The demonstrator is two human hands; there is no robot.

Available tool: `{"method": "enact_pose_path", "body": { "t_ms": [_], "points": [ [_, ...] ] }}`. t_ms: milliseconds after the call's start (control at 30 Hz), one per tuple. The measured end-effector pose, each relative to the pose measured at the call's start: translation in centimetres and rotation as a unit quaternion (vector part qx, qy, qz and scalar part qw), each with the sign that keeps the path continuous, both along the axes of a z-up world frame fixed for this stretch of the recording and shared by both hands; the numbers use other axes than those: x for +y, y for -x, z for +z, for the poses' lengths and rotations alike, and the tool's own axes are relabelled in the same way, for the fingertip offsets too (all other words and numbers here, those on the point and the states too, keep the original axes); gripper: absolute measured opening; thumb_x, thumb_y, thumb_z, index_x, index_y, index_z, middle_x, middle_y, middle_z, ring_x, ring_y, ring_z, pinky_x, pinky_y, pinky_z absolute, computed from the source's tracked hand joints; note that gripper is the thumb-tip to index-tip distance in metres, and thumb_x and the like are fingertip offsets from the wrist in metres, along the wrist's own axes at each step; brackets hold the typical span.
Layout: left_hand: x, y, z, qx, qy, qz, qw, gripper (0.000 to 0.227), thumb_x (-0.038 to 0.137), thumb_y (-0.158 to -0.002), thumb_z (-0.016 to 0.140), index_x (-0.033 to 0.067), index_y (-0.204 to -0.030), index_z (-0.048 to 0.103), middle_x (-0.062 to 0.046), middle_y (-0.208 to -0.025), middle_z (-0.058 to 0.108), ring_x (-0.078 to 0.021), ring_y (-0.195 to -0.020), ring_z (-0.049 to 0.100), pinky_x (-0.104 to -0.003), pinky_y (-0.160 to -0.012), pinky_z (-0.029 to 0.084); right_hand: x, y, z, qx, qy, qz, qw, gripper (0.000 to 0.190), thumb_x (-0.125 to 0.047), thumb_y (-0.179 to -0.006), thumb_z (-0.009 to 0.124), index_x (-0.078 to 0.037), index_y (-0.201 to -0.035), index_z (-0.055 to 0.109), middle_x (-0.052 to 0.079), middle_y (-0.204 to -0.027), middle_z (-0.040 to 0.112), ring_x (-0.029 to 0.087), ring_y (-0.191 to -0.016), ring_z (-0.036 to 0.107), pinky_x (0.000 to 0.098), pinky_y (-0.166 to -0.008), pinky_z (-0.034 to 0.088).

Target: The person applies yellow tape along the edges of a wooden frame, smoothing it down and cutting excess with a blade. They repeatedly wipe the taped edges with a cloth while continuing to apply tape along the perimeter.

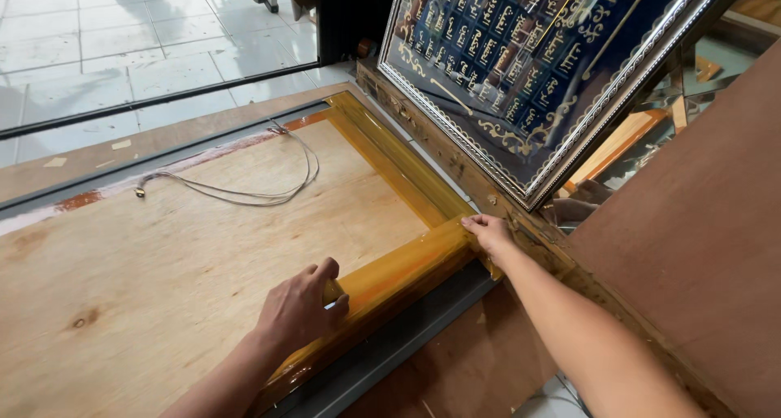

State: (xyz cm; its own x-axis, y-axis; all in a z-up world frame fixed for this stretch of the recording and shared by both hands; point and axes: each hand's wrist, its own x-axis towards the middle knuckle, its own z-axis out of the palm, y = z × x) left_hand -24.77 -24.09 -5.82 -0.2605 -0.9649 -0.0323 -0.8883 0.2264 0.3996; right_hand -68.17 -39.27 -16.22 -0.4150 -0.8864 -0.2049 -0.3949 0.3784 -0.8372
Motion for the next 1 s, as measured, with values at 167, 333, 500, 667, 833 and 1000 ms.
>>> {"method": "enact_pose_path", "body": {
  "t_ms": [167,333,500,667,833,1000],
  "points": [
    [-0.3,0.1,-0.3,-0.008,0.013,0.011,1.0,0.038,0.053,-0.094,0.077,0.0269,-0.115,0.061,-0.006,-0.103,0.073,-0.0402,-0.081,0.074,-0.056,-0.069,0.055,0.6,-0.9,0.6,0.093,-0.042,-0.002,0.995,0.03,-0.053,-0.099,0.084,-0.024,-0.104,0.09,-0.001,-0.11,0.088,0.024,-0.109,0.075,0.0396,-0.091,0.053],
    [0.1,0.7,-0.1,-0.019,0.01,0.012,1.0,0.039,0.055,-0.097,0.074,0.0255,-0.121,0.064,-0.006,-0.104,0.073,-0.0346,-0.082,0.075,-0.052,-0.065,0.057,1.5,-1.0,1.9,0.103,-0.065,-0.011,0.992,0.039,-0.058,-0.096,0.086,-0.022,-0.112,0.09,0.003,-0.116,0.088,0.025,-0.112,0.076,0.0398,-0.091,0.058],
    [0.1,1.0,0.5,0.001,0.0,0.031,1.0,0.035,0.052,-0.097,0.073,0.0236,-0.116,0.063,-0.01,-0.1,0.073,-0.037,-0.084,0.074,-0.053,-0.068,0.056,2.4,-2.0,3.2,0.071,-0.019,-0.048,0.996,0.033,-0.05,-0.1,0.087,-0.02,-0.112,0.091,0.003,-0.112,0.088,0.021,-0.101,0.075,0.0355,-0.082,0.058],
    [0.0,0.9,0.4,-0.02,-0.016,0.038,0.999,0.038,0.055,-0.097,0.072,0.0242,-0.117,0.063,-0.01,-0.102,0.072,-0.0366,-0.088,0.074,-0.053,-0.072,0.057,2.8,-1.9,2.9,0.099,-0.038,-0.038,0.994,0.034,-0.054,-0.094,0.09,-0.024,-0.11,0.092,0.001,-0.115,0.089,0.023,-0.112,0.079,0.0359,-0.089,0.06],
    [0.0,0.9,-0.1,-0.038,-0.009,0.023,0.999,0.04,0.057,-0.098,0.074,0.0241,-0.117,0.062,-0.009,-0.1,0.073,-0.0356,-0.085,0.075,-0.052,-0.068,0.057,3.6,-2.6,3.4,0.109,-0.048,-0.039,0.992,0.033,-0.054,-0.094,0.089,-0.025,-0.11,0.091,0.002,-0.116,0.089,0.024,-0.111,0.079,0.0359,-0.086,0.061],
    [-0.2,0.9,0.1,-0.04,-0.018,0.039,0.998,0.04,0.056,-0.097,0.072,0.0248,-0.12,0.063,-0.011,-0.106,0.073,-0.0375,-0.092,0.075,-0.054,-0.072,0.058,3.5,-3.0,3.0,0.137,-0.049,-0.05,0.988,0.035,-0.06,-0.094,0.088,-0.029,-0.11,0.091,0.002,-0.111,0.089,0.025,-0.104,0.079,0.0387,-0.077,0.058]
  ]
}}
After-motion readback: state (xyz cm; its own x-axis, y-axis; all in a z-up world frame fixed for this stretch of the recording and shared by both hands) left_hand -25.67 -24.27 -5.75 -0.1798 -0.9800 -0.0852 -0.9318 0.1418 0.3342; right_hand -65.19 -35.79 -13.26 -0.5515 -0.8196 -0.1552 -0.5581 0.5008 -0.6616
